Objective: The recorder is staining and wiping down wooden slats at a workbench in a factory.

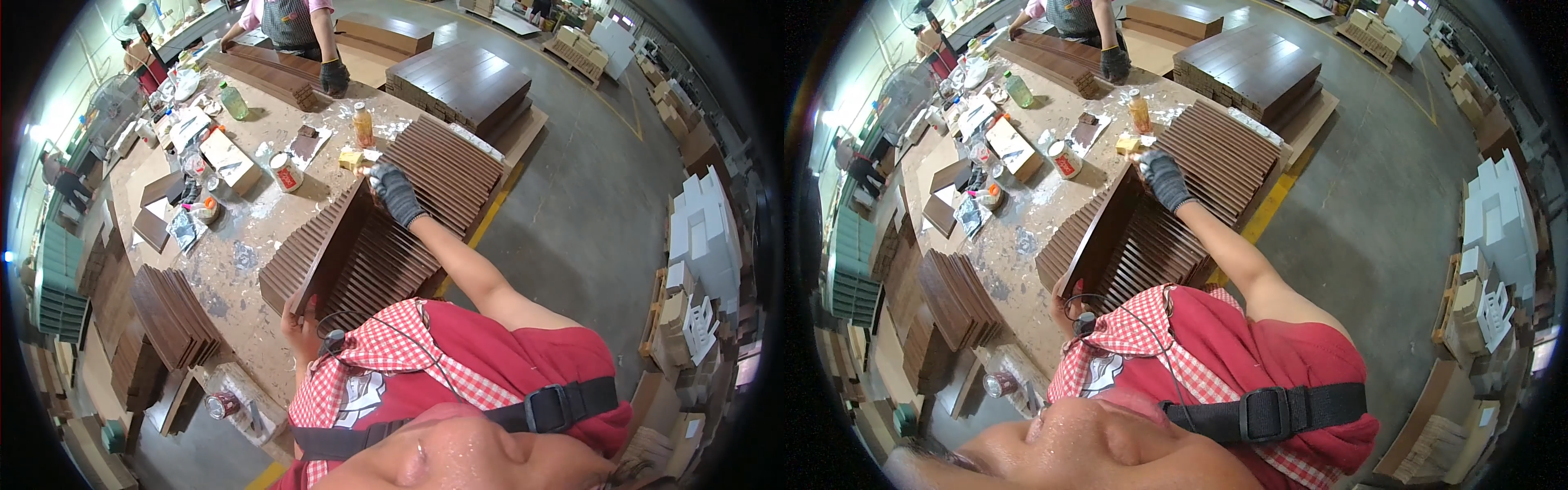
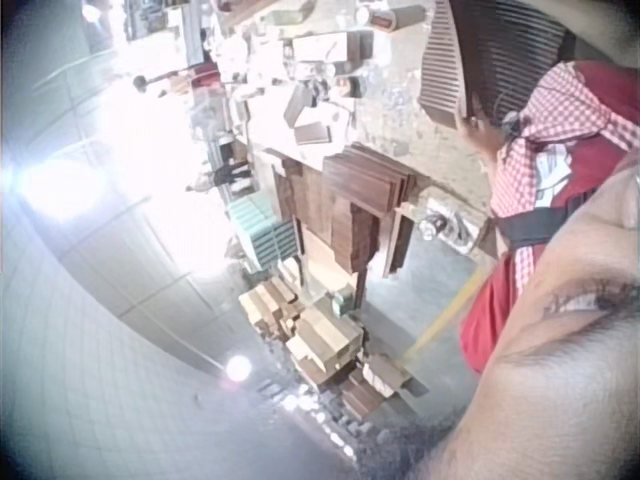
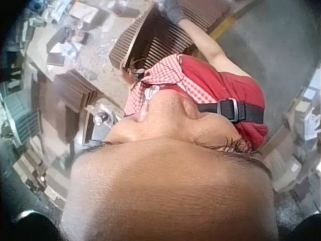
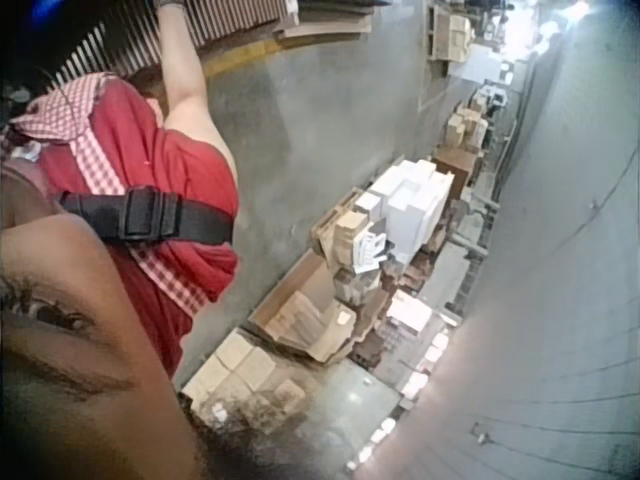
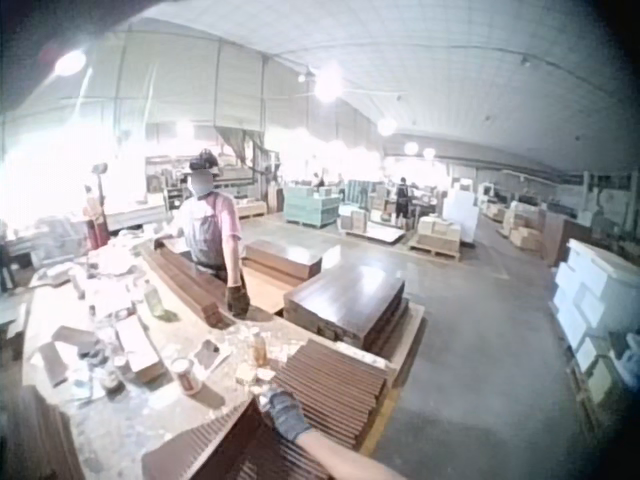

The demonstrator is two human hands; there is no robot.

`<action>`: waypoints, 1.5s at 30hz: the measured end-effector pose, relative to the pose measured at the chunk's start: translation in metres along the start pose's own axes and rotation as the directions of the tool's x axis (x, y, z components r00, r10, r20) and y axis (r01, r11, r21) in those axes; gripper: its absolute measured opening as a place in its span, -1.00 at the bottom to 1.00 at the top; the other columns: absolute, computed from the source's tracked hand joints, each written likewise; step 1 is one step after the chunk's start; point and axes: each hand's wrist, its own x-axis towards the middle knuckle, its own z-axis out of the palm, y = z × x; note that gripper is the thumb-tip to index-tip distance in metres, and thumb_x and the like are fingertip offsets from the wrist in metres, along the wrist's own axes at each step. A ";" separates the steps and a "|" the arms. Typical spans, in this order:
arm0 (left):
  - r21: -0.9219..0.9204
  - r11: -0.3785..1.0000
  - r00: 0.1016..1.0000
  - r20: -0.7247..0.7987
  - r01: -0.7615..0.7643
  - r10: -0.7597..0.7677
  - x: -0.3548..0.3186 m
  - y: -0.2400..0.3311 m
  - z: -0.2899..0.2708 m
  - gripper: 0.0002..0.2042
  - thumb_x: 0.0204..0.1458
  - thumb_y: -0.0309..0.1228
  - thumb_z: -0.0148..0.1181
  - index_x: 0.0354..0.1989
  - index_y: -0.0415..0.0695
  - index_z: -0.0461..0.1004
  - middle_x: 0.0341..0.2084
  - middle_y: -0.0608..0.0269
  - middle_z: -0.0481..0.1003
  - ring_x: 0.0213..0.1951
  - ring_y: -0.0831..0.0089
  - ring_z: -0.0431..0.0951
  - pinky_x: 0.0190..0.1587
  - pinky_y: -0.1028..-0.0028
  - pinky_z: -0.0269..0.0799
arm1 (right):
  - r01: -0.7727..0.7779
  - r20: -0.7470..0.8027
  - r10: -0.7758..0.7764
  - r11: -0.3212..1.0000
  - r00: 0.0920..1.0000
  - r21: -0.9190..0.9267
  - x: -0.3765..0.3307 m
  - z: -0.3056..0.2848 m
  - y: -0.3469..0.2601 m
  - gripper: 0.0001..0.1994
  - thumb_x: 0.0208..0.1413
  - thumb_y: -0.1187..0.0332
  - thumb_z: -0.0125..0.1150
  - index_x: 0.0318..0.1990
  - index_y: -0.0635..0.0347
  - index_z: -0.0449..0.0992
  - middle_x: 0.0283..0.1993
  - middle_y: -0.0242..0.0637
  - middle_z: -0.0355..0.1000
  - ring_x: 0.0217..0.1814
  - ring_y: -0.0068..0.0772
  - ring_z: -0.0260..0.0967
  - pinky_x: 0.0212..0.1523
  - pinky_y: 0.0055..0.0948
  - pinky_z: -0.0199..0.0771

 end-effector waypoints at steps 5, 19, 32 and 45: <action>0.161 0.986 1.000 0.003 -0.032 0.031 0.001 0.016 0.008 -0.72 0.25 -0.46 0.22 0.07 -0.32 0.46 -0.24 0.24 0.60 -0.22 0.57 0.54 -0.12 0.59 0.42 | 0.370 0.295 -0.600 0.003 0.744 -0.929 -0.012 -0.019 0.019 -0.82 0.16 0.41 0.17 -0.18 0.22 0.66 -0.20 -0.11 0.61 -0.15 -0.12 0.56 -0.03 -0.28 0.56; 0.008 0.994 0.982 -0.159 0.105 -0.103 -0.001 0.024 0.026 -0.68 0.32 -0.27 0.14 0.05 -0.29 0.38 -0.10 0.18 0.53 -0.10 0.47 0.48 -0.02 0.48 0.40 | 0.336 0.220 -0.492 0.161 0.843 -0.928 -0.040 -0.016 -0.018 -0.77 0.17 0.45 0.16 -0.06 0.01 0.65 0.03 -0.16 0.53 0.04 -0.06 0.46 0.15 -0.18 0.46; -0.440 0.785 0.773 -0.265 0.436 -0.577 -0.024 0.010 -0.018 -0.62 0.32 -0.23 0.10 0.07 -0.33 0.43 -0.05 0.14 0.52 -0.05 0.34 0.55 -0.04 0.37 0.49 | 0.372 0.160 -0.501 0.359 0.851 -0.856 -0.048 -0.013 -0.014 -0.83 0.18 0.47 0.16 -0.12 0.15 0.63 -0.03 -0.13 0.53 -0.03 -0.08 0.47 0.09 -0.19 0.49; -0.763 0.260 0.680 0.299 0.592 -0.670 -0.027 -0.021 -0.042 -0.74 0.28 -0.35 0.03 -0.09 -0.34 0.42 -0.22 -0.07 0.58 -0.23 0.18 0.66 -0.21 0.39 0.72 | 0.441 0.275 -0.550 0.195 0.789 -0.876 -0.055 0.007 -0.017 -0.76 0.08 0.58 0.19 -0.09 0.24 0.62 -0.07 -0.12 0.57 -0.09 -0.15 0.54 -0.02 -0.30 0.57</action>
